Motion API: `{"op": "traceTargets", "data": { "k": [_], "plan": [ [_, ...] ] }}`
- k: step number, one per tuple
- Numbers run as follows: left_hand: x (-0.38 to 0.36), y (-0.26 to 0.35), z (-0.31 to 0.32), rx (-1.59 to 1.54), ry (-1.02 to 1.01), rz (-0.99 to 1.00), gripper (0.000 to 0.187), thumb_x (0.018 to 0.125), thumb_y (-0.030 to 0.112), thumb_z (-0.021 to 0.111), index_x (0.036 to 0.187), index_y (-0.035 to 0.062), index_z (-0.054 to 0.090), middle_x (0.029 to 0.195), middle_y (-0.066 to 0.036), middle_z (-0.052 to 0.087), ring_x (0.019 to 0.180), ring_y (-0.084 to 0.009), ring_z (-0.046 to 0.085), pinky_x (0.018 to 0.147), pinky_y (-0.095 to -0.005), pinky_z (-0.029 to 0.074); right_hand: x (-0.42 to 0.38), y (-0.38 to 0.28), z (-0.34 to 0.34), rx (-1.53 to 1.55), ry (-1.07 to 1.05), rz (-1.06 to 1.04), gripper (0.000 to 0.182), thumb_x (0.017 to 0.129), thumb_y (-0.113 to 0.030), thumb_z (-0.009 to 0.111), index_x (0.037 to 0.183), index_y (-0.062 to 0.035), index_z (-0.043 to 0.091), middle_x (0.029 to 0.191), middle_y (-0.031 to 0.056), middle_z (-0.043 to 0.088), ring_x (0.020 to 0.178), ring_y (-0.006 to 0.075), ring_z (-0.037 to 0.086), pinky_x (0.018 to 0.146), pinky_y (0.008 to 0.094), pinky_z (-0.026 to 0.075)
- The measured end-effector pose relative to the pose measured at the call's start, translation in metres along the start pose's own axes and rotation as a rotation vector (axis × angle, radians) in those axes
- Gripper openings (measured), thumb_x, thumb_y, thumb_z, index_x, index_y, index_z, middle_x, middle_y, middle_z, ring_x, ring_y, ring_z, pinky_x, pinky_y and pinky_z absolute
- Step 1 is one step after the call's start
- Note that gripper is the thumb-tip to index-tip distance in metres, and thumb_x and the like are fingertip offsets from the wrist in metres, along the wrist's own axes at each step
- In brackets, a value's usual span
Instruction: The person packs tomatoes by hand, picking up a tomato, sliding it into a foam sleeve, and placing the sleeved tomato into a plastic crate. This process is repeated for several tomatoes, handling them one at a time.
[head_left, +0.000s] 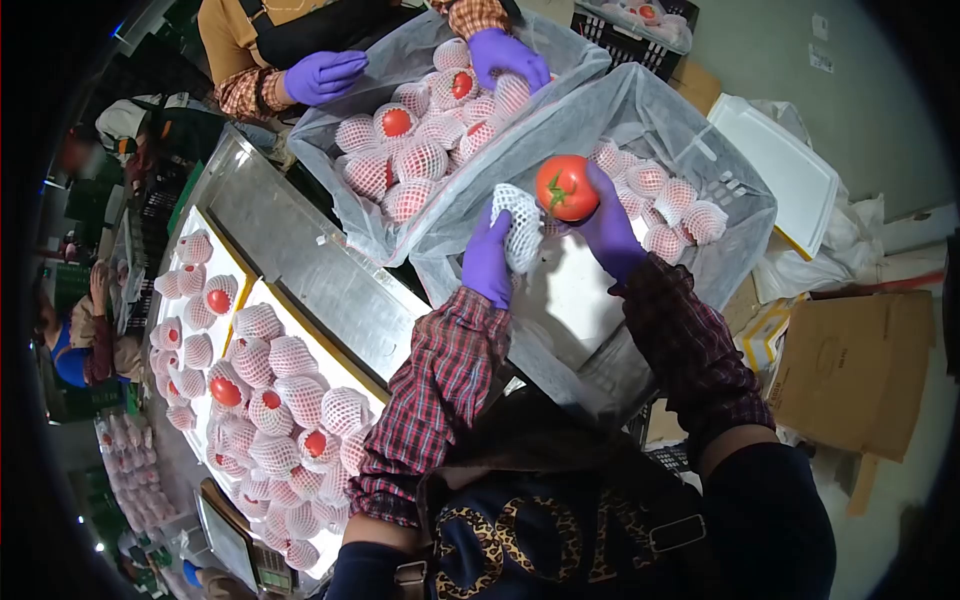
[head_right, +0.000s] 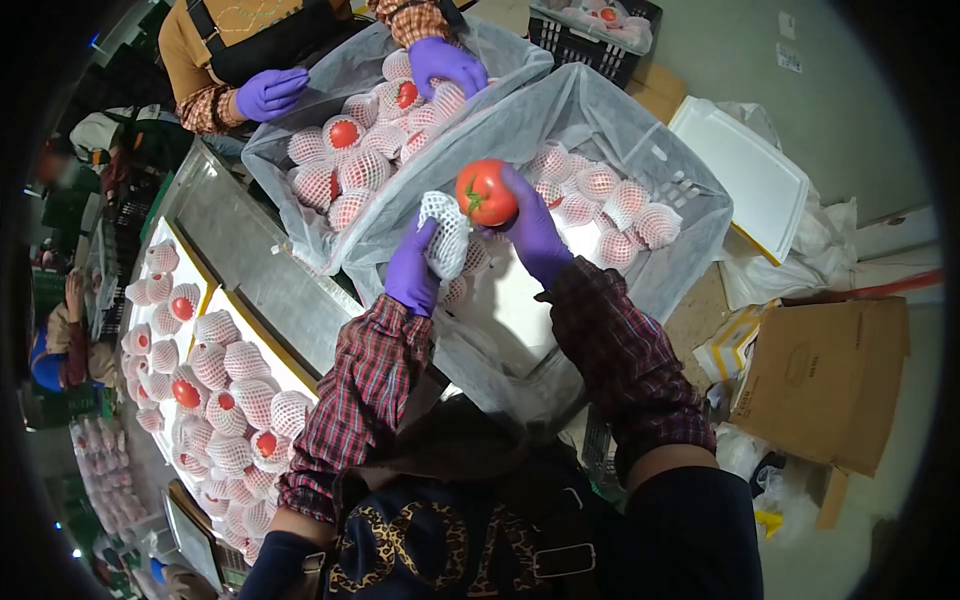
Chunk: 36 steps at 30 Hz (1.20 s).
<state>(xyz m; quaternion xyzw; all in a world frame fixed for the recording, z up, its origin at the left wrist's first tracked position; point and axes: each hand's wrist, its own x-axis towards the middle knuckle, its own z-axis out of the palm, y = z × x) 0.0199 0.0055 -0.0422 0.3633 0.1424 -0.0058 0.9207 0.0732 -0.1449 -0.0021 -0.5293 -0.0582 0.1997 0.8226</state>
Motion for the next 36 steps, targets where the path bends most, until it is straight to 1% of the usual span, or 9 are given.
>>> {"op": "traceTargets", "data": {
  "k": [8, 14, 17, 18, 23, 25, 26, 29, 36],
  "plan": [
    [-0.014, 0.008, 0.030, 0.593, -0.182, 0.281, 0.077, 0.078, 0.021, 0.064, 0.137, 0.0039, 0.018, 0.125, -0.015, 0.041, 0.106, -0.0196, 0.049, 0.085, -0.0266, 0.043, -0.001, 0.008, -0.009, -0.139, 0.064, 0.283, 0.050, 0.088, -0.050, 0.037, 0.089, -0.0032, 0.055, 0.067, 0.0081, 0.057, 0.049, 0.0128, 0.050, 0.046, 0.0271, 0.040],
    [-0.023, 0.024, 0.030, -0.077, -0.160, -0.190, 0.058, 0.082, 0.019, 0.056, 0.130, 0.0051, 0.027, 0.123, -0.015, 0.043, 0.111, -0.0264, 0.048, 0.088, -0.0388, 0.045, 0.001, 0.012, -0.002, -0.566, 0.197, -0.131, 0.045, 0.089, -0.040, 0.042, 0.089, 0.0025, 0.057, 0.070, 0.0044, 0.059, 0.060, 0.0094, 0.054, 0.058, 0.0239, 0.044],
    [-0.023, 0.029, 0.030, -0.476, -0.224, -0.360, 0.049, 0.084, 0.018, 0.051, 0.127, 0.0041, 0.032, 0.124, -0.018, 0.043, 0.112, -0.0310, 0.047, 0.091, -0.0453, 0.043, 0.009, 0.017, -0.012, -0.286, 0.172, -0.009, 0.042, 0.090, -0.036, 0.044, 0.101, 0.0027, 0.055, 0.084, 0.0061, 0.061, 0.075, 0.0099, 0.057, 0.069, 0.0244, 0.045],
    [-0.024, 0.030, 0.030, -0.530, -0.235, -0.391, 0.049, 0.084, 0.018, 0.051, 0.127, 0.0037, 0.032, 0.124, -0.018, 0.042, 0.113, -0.0314, 0.047, 0.092, -0.0459, 0.043, 0.006, 0.013, -0.023, -0.080, -0.013, 0.385, 0.039, 0.090, -0.030, 0.044, 0.112, 0.0018, 0.051, 0.103, 0.0089, 0.058, 0.091, 0.0133, 0.056, 0.078, 0.0271, 0.045],
    [-0.024, 0.029, 0.029, -0.387, -0.248, -0.375, 0.052, 0.080, 0.017, 0.056, 0.125, 0.0030, 0.034, 0.121, -0.016, 0.046, 0.110, -0.0294, 0.049, 0.091, -0.0442, 0.043, 0.000, 0.002, -0.020, -0.653, -0.299, -0.291, 0.032, 0.086, -0.002, 0.045, 0.117, 0.0020, 0.047, 0.113, 0.0074, 0.054, 0.102, 0.0134, 0.050, 0.090, 0.0282, 0.040],
    [-0.028, 0.031, 0.036, -0.052, -0.207, -0.259, 0.055, 0.077, 0.014, 0.060, 0.125, 0.0022, 0.035, 0.118, -0.015, 0.049, 0.107, -0.0259, 0.051, 0.089, -0.0378, 0.045, 0.004, 0.023, -0.047, -1.082, 0.049, -0.730, 0.028, 0.087, -0.007, 0.047, 0.113, 0.0024, 0.051, 0.105, 0.0095, 0.057, 0.096, 0.0171, 0.053, 0.086, 0.0282, 0.042],
    [-0.023, 0.021, 0.030, 0.176, -0.137, -0.147, 0.058, 0.074, 0.012, 0.063, 0.125, 0.0023, 0.035, 0.115, -0.013, 0.050, 0.102, -0.0234, 0.053, 0.084, -0.0339, 0.047, 0.001, -0.003, -0.015, -0.454, 0.258, -0.188, 0.023, 0.084, -0.008, 0.052, 0.104, 0.0027, 0.056, 0.095, 0.0098, 0.060, 0.088, 0.0161, 0.055, 0.081, 0.0280, 0.044],
    [-0.009, -0.009, 0.012, 0.685, 0.054, 0.313, 0.064, 0.070, 0.009, 0.068, 0.126, 0.0021, 0.036, 0.112, -0.012, 0.052, 0.096, -0.0190, 0.055, 0.077, -0.0284, 0.049, -0.017, 0.001, 0.015, -0.743, 0.183, -0.433, 0.015, 0.077, -0.006, 0.061, 0.089, 0.0017, 0.060, 0.082, 0.0061, 0.058, 0.076, 0.0130, 0.053, 0.069, 0.0247, 0.042],
    [-0.036, 0.034, 0.033, 0.055, -0.003, 0.100, 0.063, 0.076, 0.013, 0.062, 0.130, 0.0078, 0.029, 0.119, -0.010, 0.045, 0.106, -0.0201, 0.050, 0.080, -0.0344, 0.051, -0.006, -0.003, 0.012, -0.651, 0.183, -0.367, 0.024, 0.089, -0.009, 0.044, 0.110, -0.0001, 0.053, 0.105, 0.0077, 0.054, 0.095, 0.0157, 0.051, 0.080, 0.0276, 0.043]
  ]
}}
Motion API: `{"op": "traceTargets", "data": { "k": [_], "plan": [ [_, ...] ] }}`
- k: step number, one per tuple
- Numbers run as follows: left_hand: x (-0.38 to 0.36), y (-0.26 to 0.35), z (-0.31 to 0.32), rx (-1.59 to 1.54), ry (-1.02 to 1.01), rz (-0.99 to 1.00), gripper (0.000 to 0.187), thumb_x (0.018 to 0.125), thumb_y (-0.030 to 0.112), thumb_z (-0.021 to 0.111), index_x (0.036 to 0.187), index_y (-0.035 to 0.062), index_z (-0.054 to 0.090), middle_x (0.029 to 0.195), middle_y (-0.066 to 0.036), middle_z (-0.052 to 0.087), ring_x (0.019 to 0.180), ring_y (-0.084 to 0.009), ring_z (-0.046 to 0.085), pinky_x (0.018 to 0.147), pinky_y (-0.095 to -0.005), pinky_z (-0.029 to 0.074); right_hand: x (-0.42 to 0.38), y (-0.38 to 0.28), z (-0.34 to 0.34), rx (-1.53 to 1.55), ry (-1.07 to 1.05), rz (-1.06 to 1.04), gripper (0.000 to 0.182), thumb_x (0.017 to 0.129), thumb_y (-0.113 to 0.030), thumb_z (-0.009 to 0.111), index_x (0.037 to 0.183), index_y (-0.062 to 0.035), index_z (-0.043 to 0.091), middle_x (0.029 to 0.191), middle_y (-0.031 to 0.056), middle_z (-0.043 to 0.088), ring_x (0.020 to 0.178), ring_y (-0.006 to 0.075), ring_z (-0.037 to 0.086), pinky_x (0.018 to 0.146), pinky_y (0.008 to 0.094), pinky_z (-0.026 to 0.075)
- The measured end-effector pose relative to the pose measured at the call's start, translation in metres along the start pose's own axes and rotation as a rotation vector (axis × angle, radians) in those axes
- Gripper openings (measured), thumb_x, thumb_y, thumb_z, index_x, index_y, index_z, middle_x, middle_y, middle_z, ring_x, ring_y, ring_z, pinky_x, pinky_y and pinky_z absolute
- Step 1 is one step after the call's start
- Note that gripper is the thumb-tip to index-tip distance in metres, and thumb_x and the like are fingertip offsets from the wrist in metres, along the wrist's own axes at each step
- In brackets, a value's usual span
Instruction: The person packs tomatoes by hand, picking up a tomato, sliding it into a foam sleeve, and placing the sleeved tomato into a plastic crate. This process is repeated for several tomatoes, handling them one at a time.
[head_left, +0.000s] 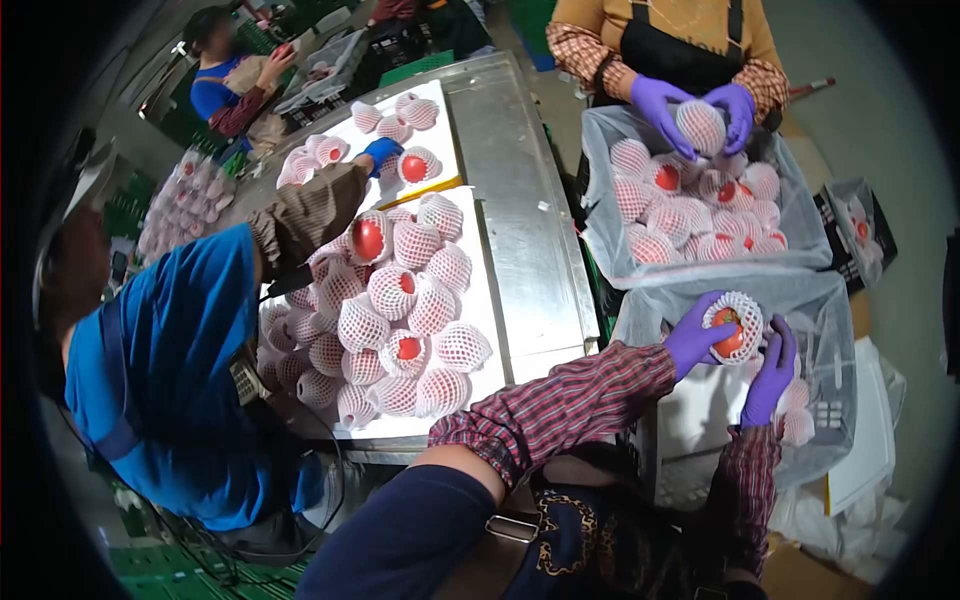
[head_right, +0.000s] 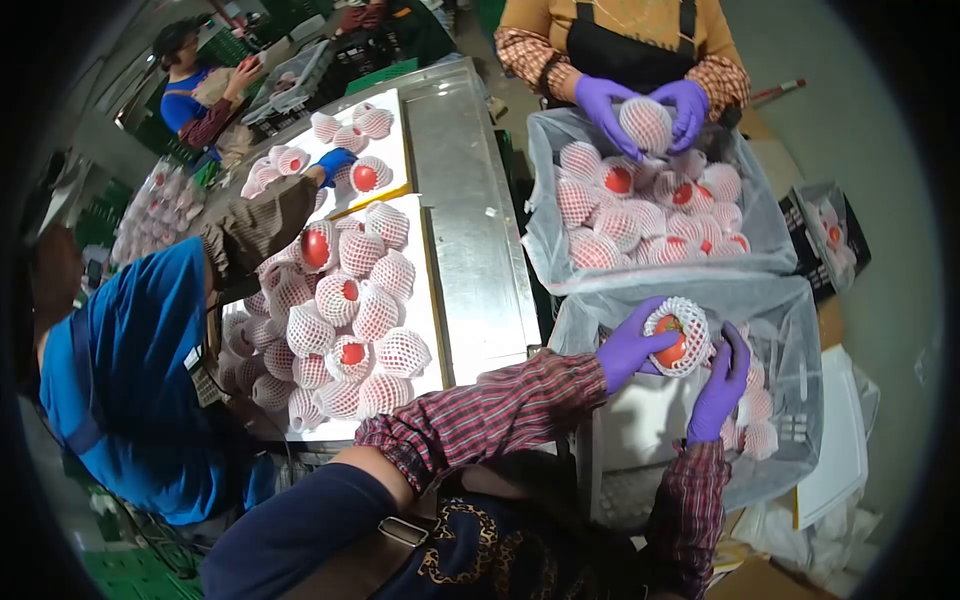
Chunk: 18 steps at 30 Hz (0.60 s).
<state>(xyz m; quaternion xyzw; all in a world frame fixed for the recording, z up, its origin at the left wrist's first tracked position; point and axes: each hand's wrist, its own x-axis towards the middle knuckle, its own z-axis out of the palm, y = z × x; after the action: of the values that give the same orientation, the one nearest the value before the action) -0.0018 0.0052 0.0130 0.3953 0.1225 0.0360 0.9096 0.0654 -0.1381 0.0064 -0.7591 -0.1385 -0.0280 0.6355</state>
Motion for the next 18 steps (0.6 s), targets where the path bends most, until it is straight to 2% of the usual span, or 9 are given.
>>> {"op": "traceTargets", "data": {
  "k": [3, 7, 8, 9, 10, 11, 13, 16, 18],
  "plan": [
    [0.006, 0.031, -0.029, -0.018, -0.024, 0.168, 0.060, 0.078, 0.013, 0.060, 0.129, 0.0085, 0.029, 0.118, -0.010, 0.046, 0.106, -0.0205, 0.051, 0.083, -0.0347, 0.050, 0.008, 0.046, -0.024, -0.280, -0.267, 0.265, 0.029, 0.089, -0.019, 0.047, 0.109, 0.0016, 0.055, 0.102, 0.0107, 0.058, 0.091, 0.0169, 0.054, 0.080, 0.0274, 0.044],
    [0.007, 0.140, -0.100, -0.152, 0.004, 0.459, 0.051, 0.080, 0.022, 0.059, 0.123, 0.0077, 0.035, 0.115, -0.010, 0.050, 0.098, -0.0216, 0.055, 0.074, -0.0327, 0.053, -0.027, 0.112, -0.014, -0.825, -0.678, 0.149, 0.043, 0.078, -0.035, 0.059, 0.108, -0.0059, 0.055, 0.099, 0.0186, 0.057, 0.086, 0.0303, 0.057, 0.076, 0.0356, 0.046],
    [0.004, 0.170, -0.134, 0.007, 0.266, 0.353, 0.045, 0.082, 0.026, 0.057, 0.118, 0.0065, 0.039, 0.109, -0.010, 0.053, 0.092, -0.0219, 0.057, 0.073, -0.0340, 0.053, -0.039, 0.120, -0.007, -0.899, -0.780, 0.119, 0.050, 0.076, -0.040, 0.059, 0.113, -0.0065, 0.050, 0.102, 0.0204, 0.056, 0.090, 0.0330, 0.056, 0.079, 0.0395, 0.045],
    [0.006, 0.193, -0.157, -0.028, 0.341, 0.446, 0.041, 0.084, 0.029, 0.053, 0.116, 0.0062, 0.042, 0.104, -0.010, 0.055, 0.088, -0.0222, 0.058, 0.072, -0.0349, 0.053, -0.047, 0.121, 0.000, -0.973, -0.884, 0.250, 0.057, 0.074, -0.046, 0.058, 0.115, -0.0068, 0.048, 0.103, 0.0223, 0.055, 0.096, 0.0349, 0.054, 0.083, 0.0411, 0.043],
    [0.013, 0.213, -0.196, -0.113, 0.419, 0.577, 0.035, 0.085, 0.026, 0.051, 0.114, 0.0066, 0.045, 0.101, -0.010, 0.056, 0.087, -0.0222, 0.058, 0.070, -0.0342, 0.053, -0.055, 0.133, 0.005, -1.101, -1.022, 0.297, 0.061, 0.074, -0.049, 0.057, 0.117, -0.0069, 0.047, 0.104, 0.0230, 0.055, 0.099, 0.0355, 0.052, 0.085, 0.0408, 0.043],
    [0.015, 0.237, -0.247, -0.297, 0.577, 0.530, 0.033, 0.084, 0.016, 0.052, 0.115, 0.0090, 0.043, 0.101, -0.010, 0.053, 0.087, -0.0248, 0.058, 0.068, -0.0409, 0.055, -0.067, 0.164, 0.000, -1.114, -1.144, 0.257, 0.065, 0.074, -0.051, 0.055, 0.119, -0.0057, 0.044, 0.105, 0.0221, 0.055, 0.100, 0.0351, 0.052, 0.086, 0.0405, 0.042],
    [0.014, 0.273, -0.345, -0.264, 0.689, 0.743, 0.032, 0.082, 0.012, 0.050, 0.113, 0.0090, 0.044, 0.096, -0.011, 0.054, 0.082, -0.0245, 0.058, 0.062, -0.0427, 0.054, -0.083, 0.184, 0.000, -1.066, -1.312, 0.408, 0.053, 0.076, -0.043, 0.055, 0.111, -0.0039, 0.050, 0.103, 0.0198, 0.055, 0.096, 0.0337, 0.054, 0.085, 0.0394, 0.042],
    [-0.020, 0.305, -0.353, -0.166, 1.587, 0.685, 0.029, 0.080, 0.010, 0.050, 0.109, 0.0082, 0.046, 0.090, -0.010, 0.056, 0.076, -0.0238, 0.058, 0.059, -0.0383, 0.052, -0.089, 0.173, 0.000, -0.965, -1.477, 0.255, 0.032, 0.078, -0.032, 0.054, 0.097, -0.0070, 0.057, 0.087, 0.0151, 0.059, 0.087, 0.0303, 0.057, 0.080, 0.0381, 0.044],
    [-0.025, 0.306, -0.359, -0.215, 1.498, 0.740, 0.026, 0.081, 0.013, 0.049, 0.107, 0.0078, 0.047, 0.090, -0.010, 0.056, 0.078, -0.0226, 0.059, 0.063, -0.0366, 0.051, -0.074, 0.170, 0.000, -0.960, -1.337, 0.107, 0.021, 0.079, -0.025, 0.053, 0.088, -0.0091, 0.062, 0.077, 0.0120, 0.061, 0.081, 0.0279, 0.058, 0.077, 0.0372, 0.045]
  ]
}}
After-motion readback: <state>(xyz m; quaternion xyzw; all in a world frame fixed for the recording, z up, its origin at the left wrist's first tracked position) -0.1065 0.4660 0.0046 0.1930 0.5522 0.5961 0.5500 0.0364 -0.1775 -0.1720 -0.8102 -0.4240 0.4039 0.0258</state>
